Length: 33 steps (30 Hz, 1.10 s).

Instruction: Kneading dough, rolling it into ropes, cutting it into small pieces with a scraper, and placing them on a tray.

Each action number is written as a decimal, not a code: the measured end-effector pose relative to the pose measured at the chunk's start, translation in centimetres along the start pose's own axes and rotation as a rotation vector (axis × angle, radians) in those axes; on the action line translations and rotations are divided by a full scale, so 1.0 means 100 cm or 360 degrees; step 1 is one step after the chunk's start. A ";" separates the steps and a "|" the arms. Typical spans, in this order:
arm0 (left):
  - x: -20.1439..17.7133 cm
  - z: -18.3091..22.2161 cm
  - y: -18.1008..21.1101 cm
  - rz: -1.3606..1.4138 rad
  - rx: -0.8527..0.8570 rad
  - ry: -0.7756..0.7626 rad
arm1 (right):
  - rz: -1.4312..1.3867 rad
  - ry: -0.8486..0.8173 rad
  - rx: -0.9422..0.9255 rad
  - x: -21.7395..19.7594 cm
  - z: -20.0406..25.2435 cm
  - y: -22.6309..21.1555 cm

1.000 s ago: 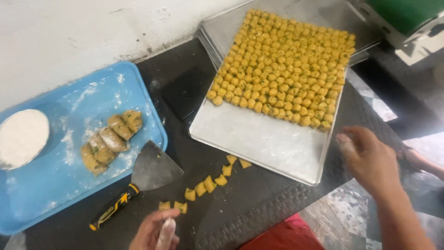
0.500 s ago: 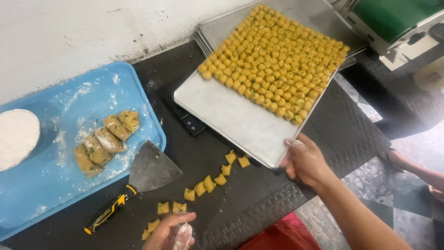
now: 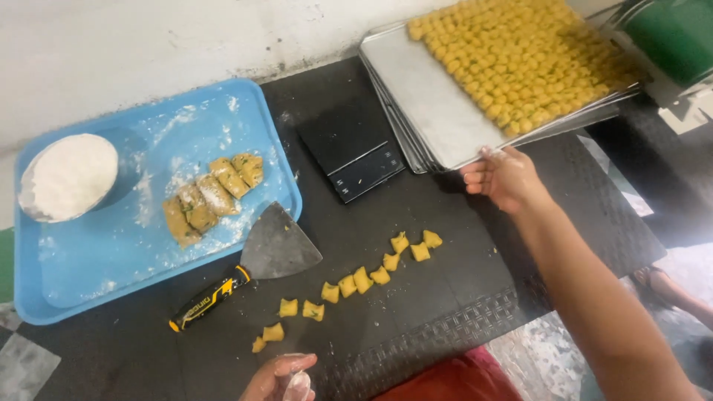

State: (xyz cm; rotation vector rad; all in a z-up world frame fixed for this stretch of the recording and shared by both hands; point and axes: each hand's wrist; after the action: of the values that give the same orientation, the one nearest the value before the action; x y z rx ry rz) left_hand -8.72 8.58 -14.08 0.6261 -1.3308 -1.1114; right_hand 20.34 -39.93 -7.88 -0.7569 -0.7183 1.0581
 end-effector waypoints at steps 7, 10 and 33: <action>0.118 -0.018 0.078 -0.1263 0.0475 0.0547 | 0.1684 0.0381 -0.0051 0.002 0.024 -0.043; 0.124 -0.025 0.078 -0.1256 0.0296 0.0567 | 0.2538 0.0718 -0.0449 0.020 0.030 -0.053; 0.054 0.013 0.059 -0.2360 0.0740 0.0571 | 0.2728 -0.0178 -0.0980 0.205 -0.010 -0.021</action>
State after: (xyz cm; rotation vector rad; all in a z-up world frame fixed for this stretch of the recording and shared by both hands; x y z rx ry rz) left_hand -9.03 6.42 -6.28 2.2406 -0.6489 -1.6599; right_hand 28.81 -21.55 -3.63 -1.9886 -0.3436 2.4472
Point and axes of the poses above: each hand's wrist, its own z-axis away from the middle knuckle, its own x-axis out of the palm, y = z × x, and after that the axes turned 10 degrees about x, right-handed
